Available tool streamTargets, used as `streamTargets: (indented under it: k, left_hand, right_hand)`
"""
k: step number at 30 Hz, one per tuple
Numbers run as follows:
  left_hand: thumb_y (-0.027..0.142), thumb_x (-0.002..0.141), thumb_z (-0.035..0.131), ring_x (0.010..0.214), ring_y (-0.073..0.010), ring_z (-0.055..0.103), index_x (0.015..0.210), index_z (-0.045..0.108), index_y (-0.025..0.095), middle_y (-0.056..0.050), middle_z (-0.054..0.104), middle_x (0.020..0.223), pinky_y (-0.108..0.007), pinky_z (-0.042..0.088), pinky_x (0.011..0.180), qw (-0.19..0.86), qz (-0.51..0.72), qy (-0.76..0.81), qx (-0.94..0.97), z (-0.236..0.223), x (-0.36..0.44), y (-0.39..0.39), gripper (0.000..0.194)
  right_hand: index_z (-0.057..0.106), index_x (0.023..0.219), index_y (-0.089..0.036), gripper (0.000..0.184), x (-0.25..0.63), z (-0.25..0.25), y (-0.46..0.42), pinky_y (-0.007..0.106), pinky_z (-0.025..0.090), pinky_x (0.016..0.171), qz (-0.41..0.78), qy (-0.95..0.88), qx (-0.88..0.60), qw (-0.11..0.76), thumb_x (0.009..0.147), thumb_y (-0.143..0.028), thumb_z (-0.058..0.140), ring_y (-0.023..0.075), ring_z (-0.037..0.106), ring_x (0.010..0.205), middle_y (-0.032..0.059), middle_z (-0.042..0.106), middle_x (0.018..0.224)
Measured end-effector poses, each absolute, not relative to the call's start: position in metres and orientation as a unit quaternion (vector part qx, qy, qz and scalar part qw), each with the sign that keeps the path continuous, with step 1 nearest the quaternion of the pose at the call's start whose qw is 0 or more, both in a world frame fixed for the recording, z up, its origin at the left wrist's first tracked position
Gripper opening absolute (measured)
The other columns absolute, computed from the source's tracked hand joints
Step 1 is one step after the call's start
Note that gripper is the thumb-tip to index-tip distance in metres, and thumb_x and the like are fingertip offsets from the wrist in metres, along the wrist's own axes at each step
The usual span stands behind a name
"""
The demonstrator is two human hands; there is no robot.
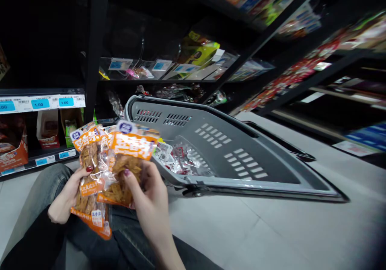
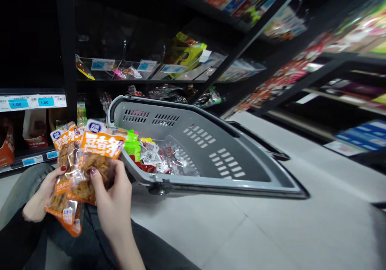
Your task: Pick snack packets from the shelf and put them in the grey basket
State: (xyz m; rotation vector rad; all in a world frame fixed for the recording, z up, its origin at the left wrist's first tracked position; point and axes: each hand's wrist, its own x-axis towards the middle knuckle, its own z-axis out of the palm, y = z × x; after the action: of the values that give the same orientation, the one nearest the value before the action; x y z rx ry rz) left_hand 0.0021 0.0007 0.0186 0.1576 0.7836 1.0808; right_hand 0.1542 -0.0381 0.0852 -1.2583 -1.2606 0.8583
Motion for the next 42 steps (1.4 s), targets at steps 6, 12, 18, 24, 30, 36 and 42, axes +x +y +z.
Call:
streamTargets:
  k: [6,12,18,24,30,36,42]
  left_hand:
    - [0.006,0.064,0.056,0.064,-0.0250,0.069,0.085,0.062,0.011,-0.006,0.071,0.063,-0.034,0.056,0.061,0.775,0.494,0.387,0.077,0.020,-0.006,0.004,0.022]
    - [0.007,0.066,0.055,0.067,-0.0248,0.070,0.085,0.062,0.011,-0.006,0.072,0.065,-0.035,0.056,0.065,0.790,0.482,0.370,0.082,0.014,-0.006,0.007,0.020]
    - [0.010,0.072,0.052,0.067,-0.0248,0.070,0.091,0.062,0.011,-0.007,0.073,0.071,-0.037,0.056,0.068,0.808,0.466,0.353,0.074,0.008,-0.007,0.007,0.021]
    - [0.013,0.072,0.050,0.052,-0.0227,0.067,0.091,0.062,0.011,-0.005,0.071,0.060,-0.034,0.056,0.053,0.805,0.452,0.381,0.055,0.018,-0.008,0.007,0.022]
    - [0.012,0.071,0.048,0.044,-0.0225,0.064,0.092,0.061,0.009,-0.005,0.069,0.053,-0.033,0.054,0.045,0.802,0.439,0.400,0.054,0.024,-0.008,0.005,0.025]
    - [0.009,0.070,0.047,0.043,-0.0235,0.065,0.079,0.059,0.013,-0.005,0.068,0.053,-0.034,0.054,0.044,0.792,0.428,0.428,0.081,0.022,-0.010,0.004,0.016]
    - [0.008,0.073,0.044,0.042,-0.0235,0.064,0.074,0.059,0.013,-0.006,0.068,0.051,-0.034,0.054,0.042,0.791,0.426,0.429,0.090,0.022,-0.011,0.005,0.015]
  right_hand:
    - [0.048,0.104,-0.024,0.027,0.166,0.102,-0.051,0.027,0.047,0.083,0.467,-0.490,-0.430,0.598,0.080,-0.029,0.060,0.0175,0.057,0.100,0.0041,0.059,0.110]
    - [0.048,0.098,-0.024,0.024,0.164,0.099,-0.046,0.026,0.050,0.081,0.530,-0.501,-0.370,0.575,0.079,-0.022,0.063,0.0157,0.060,0.095,0.0019,0.063,0.104]
    - [0.050,0.098,-0.025,0.024,0.161,0.098,-0.045,0.026,0.049,0.082,0.524,-0.499,-0.379,0.577,0.078,-0.020,0.063,0.0154,0.059,0.097,0.0005,0.062,0.104]
    - [0.054,0.095,-0.025,0.023,0.171,0.096,-0.045,0.023,0.050,0.056,0.591,-0.426,-0.341,0.594,0.077,-0.037,0.062,0.0117,0.060,0.060,-0.0004,0.062,0.083]
    - [0.047,0.080,-0.024,0.036,0.172,0.068,-0.043,0.014,0.014,0.021,0.753,-0.275,-0.073,0.593,0.084,-0.058,0.036,0.0005,0.008,0.014,-0.0143,0.033,0.042]
    - [0.044,0.082,-0.024,0.039,0.170,0.044,-0.044,0.010,0.012,0.028,0.699,-0.230,-0.039,0.676,0.089,-0.057,0.024,-0.0012,0.000,0.019,-0.0169,0.024,0.038]
    - [0.045,0.081,-0.023,0.044,0.170,0.054,-0.046,0.010,0.007,0.030,0.673,-0.212,-0.124,0.698,0.089,-0.056,0.018,-0.0015,0.000,0.021,-0.0164,0.021,0.038]
